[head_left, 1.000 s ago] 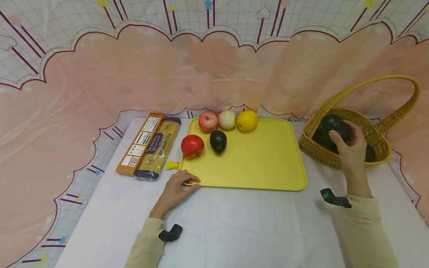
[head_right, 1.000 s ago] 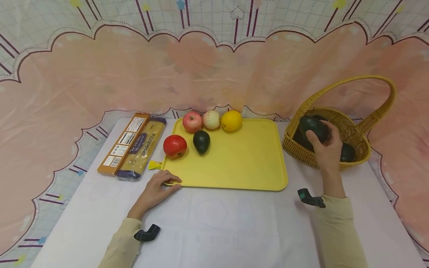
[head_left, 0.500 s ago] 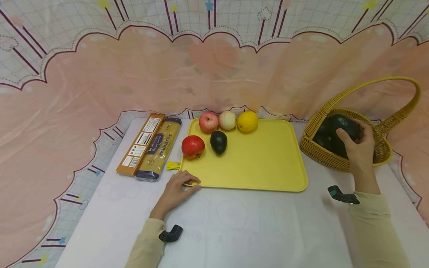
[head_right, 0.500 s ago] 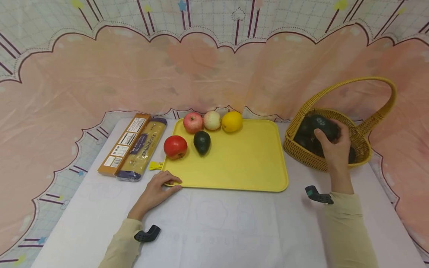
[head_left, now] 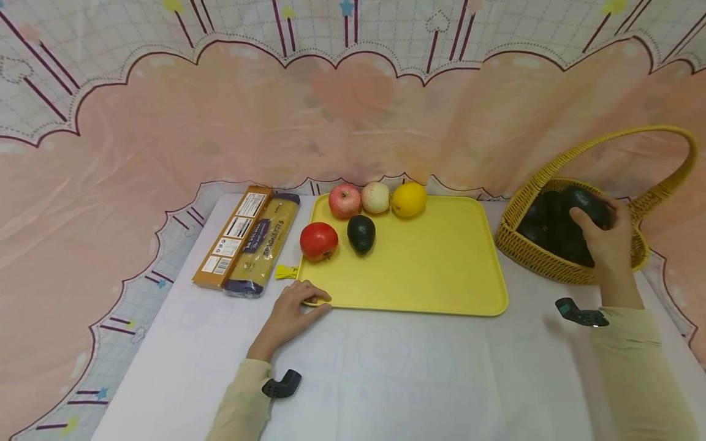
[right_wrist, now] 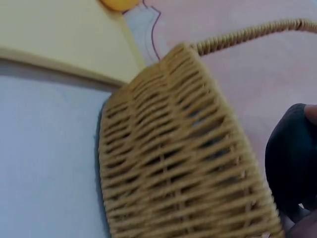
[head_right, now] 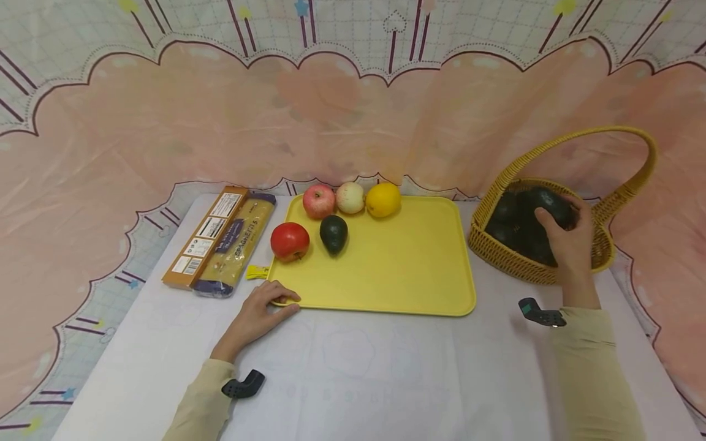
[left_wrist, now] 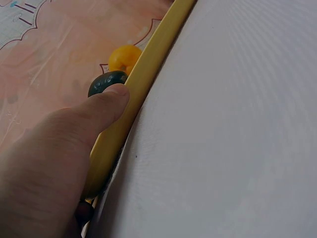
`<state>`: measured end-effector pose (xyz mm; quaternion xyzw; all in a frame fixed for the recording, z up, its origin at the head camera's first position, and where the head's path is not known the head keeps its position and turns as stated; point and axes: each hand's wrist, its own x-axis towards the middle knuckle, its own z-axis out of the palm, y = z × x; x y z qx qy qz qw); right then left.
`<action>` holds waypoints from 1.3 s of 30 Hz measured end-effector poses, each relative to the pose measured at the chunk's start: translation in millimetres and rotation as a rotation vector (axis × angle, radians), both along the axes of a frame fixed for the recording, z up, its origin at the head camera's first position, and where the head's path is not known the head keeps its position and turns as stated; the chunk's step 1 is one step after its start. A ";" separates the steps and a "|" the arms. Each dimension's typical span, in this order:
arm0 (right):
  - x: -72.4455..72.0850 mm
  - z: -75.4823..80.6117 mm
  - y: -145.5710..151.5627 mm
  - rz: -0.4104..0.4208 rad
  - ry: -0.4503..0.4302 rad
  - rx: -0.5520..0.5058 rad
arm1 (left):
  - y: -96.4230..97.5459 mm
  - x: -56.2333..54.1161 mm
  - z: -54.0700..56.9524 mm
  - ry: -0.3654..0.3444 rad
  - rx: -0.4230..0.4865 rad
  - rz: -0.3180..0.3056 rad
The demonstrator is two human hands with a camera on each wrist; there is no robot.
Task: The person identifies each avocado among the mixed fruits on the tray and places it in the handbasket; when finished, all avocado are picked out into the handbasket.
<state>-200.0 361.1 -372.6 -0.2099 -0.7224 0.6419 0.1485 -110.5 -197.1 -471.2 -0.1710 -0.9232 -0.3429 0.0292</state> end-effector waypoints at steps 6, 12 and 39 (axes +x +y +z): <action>-1.4 -4.3 12.2 0.022 -0.078 0.061 | 0.1 0.5 0.8 -0.005 -0.002 0.001; -7.2 -5.2 25.8 0.044 -0.049 0.024 | -0.1 0.0 0.3 -0.013 -0.006 0.006; -23.0 -16.4 52.2 0.013 -0.314 0.496 | -1.4 -1.6 -2.2 -0.013 -0.006 0.002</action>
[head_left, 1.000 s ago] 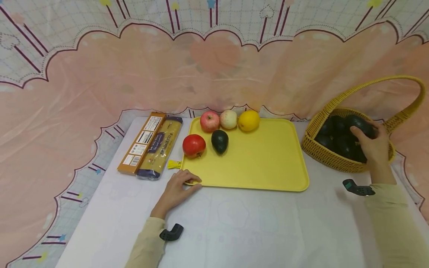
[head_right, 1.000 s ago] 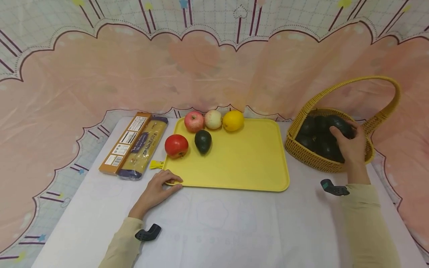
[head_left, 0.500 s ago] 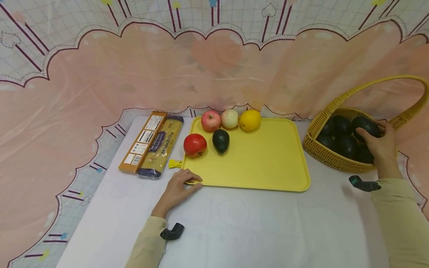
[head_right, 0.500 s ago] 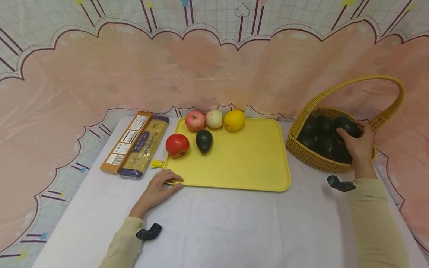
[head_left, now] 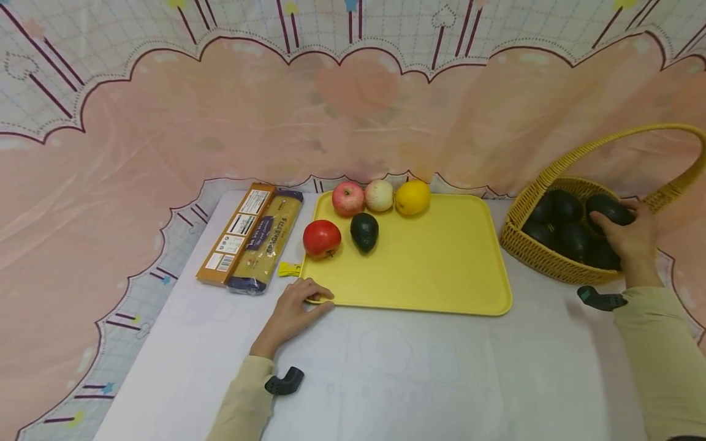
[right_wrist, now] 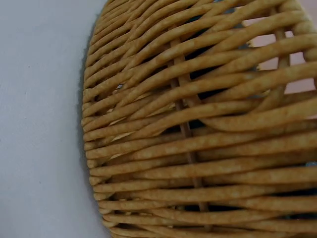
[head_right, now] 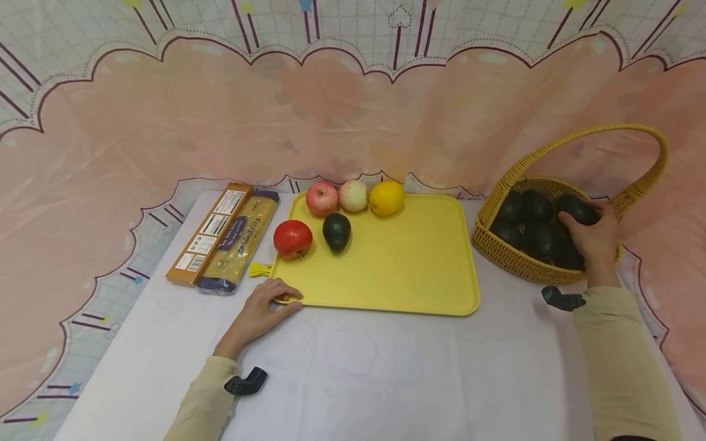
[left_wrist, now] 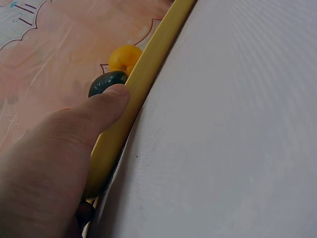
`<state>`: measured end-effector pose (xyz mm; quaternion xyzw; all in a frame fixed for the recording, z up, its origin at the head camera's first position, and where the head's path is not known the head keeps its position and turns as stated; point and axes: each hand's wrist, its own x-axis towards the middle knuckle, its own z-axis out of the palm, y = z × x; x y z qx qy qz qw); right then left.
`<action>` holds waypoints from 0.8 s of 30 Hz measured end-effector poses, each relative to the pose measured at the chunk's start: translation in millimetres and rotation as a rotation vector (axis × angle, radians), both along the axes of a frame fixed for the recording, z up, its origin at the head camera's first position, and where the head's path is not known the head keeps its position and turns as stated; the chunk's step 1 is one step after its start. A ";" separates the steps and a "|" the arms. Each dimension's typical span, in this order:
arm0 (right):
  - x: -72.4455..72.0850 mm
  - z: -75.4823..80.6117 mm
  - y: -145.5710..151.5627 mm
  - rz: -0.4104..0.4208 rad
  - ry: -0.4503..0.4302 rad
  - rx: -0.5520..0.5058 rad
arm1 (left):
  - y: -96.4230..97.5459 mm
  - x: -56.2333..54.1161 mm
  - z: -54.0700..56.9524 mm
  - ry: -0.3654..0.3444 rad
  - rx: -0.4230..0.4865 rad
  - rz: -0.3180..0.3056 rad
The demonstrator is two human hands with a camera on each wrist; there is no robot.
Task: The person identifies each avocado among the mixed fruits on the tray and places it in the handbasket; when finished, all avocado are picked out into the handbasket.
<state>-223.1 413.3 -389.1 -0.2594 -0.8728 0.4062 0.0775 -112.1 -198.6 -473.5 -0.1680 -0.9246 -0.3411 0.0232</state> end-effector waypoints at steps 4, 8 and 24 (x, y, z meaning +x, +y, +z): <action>0.6 -0.2 -0.1 0.062 -0.050 0.032 | 0.9 0.2 0.5 -0.007 0.001 0.000; 0.8 0.0 0.2 0.106 -0.064 0.047 | 1.3 0.7 1.4 -0.009 -0.001 0.003; -0.2 -2.2 1.5 0.147 -0.083 0.080 | 0.6 0.6 0.0 -0.004 0.005 0.002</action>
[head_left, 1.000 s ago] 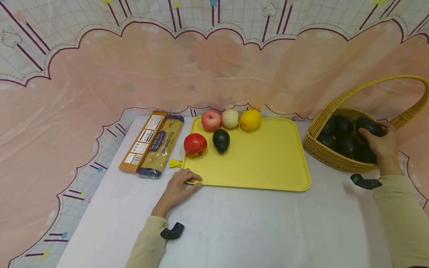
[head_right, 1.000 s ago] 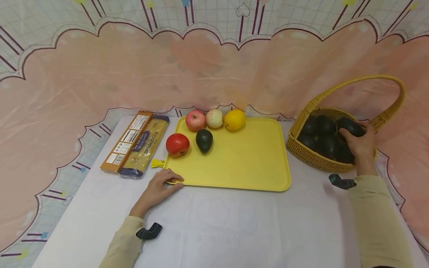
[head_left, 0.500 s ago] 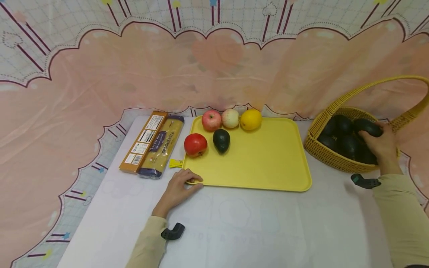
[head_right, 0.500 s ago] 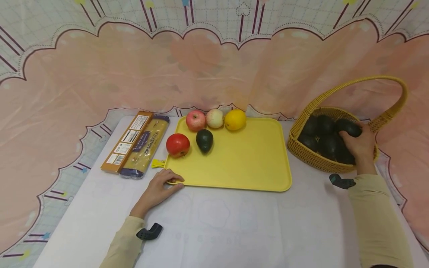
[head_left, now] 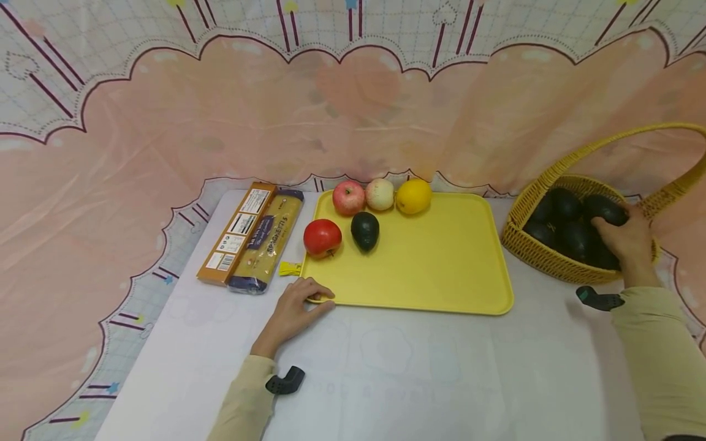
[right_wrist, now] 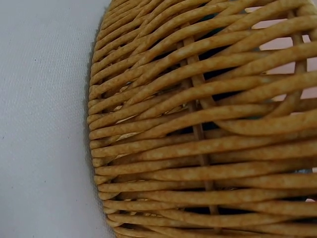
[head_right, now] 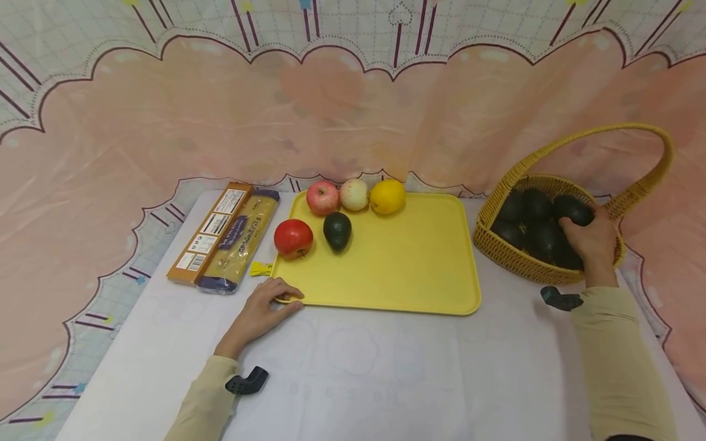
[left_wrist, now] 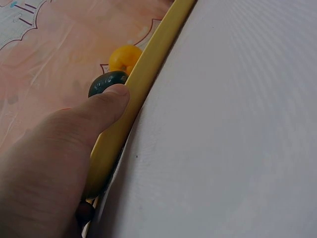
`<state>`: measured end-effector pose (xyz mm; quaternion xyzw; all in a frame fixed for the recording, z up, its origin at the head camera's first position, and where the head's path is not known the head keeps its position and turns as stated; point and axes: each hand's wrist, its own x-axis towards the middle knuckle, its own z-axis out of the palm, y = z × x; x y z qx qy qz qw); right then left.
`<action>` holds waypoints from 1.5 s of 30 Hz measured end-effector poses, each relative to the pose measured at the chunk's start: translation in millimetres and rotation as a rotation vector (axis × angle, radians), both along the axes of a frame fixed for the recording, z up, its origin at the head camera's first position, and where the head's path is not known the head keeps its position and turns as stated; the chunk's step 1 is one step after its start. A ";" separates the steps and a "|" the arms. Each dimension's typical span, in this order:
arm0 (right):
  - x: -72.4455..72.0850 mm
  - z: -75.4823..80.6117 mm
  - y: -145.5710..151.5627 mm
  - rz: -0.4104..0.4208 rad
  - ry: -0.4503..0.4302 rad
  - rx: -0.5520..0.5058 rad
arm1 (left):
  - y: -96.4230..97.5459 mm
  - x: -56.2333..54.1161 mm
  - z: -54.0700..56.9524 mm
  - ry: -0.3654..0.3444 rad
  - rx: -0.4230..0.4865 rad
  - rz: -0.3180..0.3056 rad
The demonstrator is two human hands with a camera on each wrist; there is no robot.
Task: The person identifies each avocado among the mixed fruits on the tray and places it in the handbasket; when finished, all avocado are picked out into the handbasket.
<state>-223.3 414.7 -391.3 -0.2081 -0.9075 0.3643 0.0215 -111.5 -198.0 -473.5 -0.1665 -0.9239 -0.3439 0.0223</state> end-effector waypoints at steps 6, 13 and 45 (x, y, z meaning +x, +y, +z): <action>1.9 2.3 -0.7 0.009 -0.015 0.023 | 0.2 0.5 0.8 0.002 -0.001 0.004; 3.1 0.3 0.0 0.020 -0.005 0.079 | 0.5 0.7 1.5 -0.002 0.006 0.002; -0.2 -0.4 2.7 0.134 -0.139 0.237 | 1.1 -0.4 1.6 -0.006 0.001 -0.001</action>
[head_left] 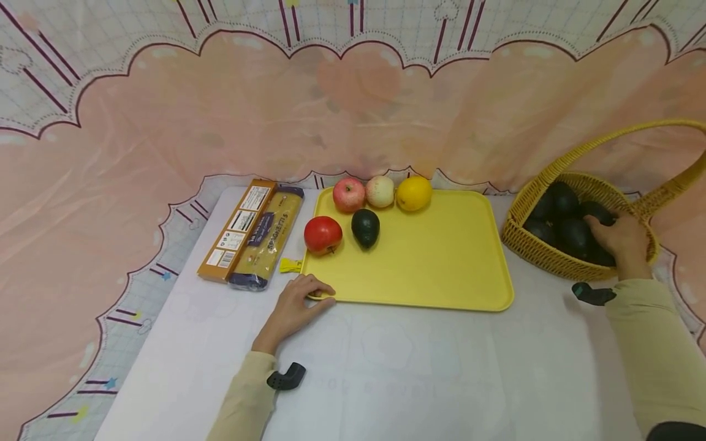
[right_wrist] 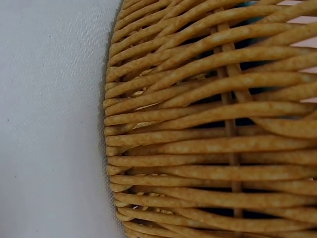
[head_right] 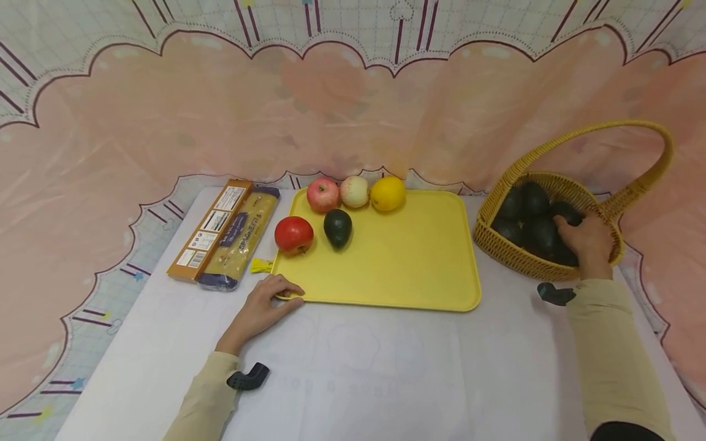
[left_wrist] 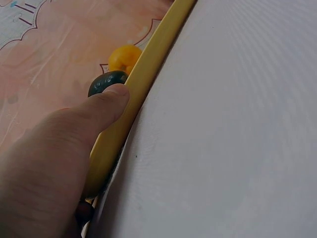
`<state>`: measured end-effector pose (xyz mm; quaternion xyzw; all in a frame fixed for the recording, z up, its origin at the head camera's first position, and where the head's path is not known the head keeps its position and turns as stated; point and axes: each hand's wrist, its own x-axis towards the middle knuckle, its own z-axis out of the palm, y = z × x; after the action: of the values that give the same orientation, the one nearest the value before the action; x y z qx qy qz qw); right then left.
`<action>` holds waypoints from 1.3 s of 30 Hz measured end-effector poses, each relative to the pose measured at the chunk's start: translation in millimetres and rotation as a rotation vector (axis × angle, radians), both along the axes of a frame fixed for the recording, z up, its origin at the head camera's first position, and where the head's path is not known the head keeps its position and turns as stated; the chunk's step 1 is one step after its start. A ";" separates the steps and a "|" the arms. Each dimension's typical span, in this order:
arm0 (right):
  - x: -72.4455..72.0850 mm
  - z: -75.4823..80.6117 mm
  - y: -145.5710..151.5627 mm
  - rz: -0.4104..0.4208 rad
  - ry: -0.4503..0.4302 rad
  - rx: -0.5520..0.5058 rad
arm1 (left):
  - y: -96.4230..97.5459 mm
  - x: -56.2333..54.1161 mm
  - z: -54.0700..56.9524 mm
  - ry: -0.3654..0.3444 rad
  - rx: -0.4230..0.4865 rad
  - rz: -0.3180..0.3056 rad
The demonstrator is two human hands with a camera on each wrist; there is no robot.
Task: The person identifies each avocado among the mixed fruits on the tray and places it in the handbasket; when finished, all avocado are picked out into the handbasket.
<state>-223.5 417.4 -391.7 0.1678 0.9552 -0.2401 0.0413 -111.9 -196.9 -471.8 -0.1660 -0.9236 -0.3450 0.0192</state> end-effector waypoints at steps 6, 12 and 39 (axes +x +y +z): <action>3.7 -2.5 -2.7 -0.034 0.084 -0.051 | 0.6 2.9 1.4 0.000 0.000 0.001; 4.1 -1.3 -14.6 -0.189 0.342 -0.152 | -0.9 4.2 1.8 -0.008 0.001 0.009; 42.2 3.9 -120.7 -0.191 0.842 -0.717 | 0.5 -0.9 -0.5 0.008 0.004 0.005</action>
<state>-181.3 296.7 -387.8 0.1186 0.7284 -0.5988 -0.3112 -112.8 -196.4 -472.3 -0.1649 -0.9232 -0.3463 0.0242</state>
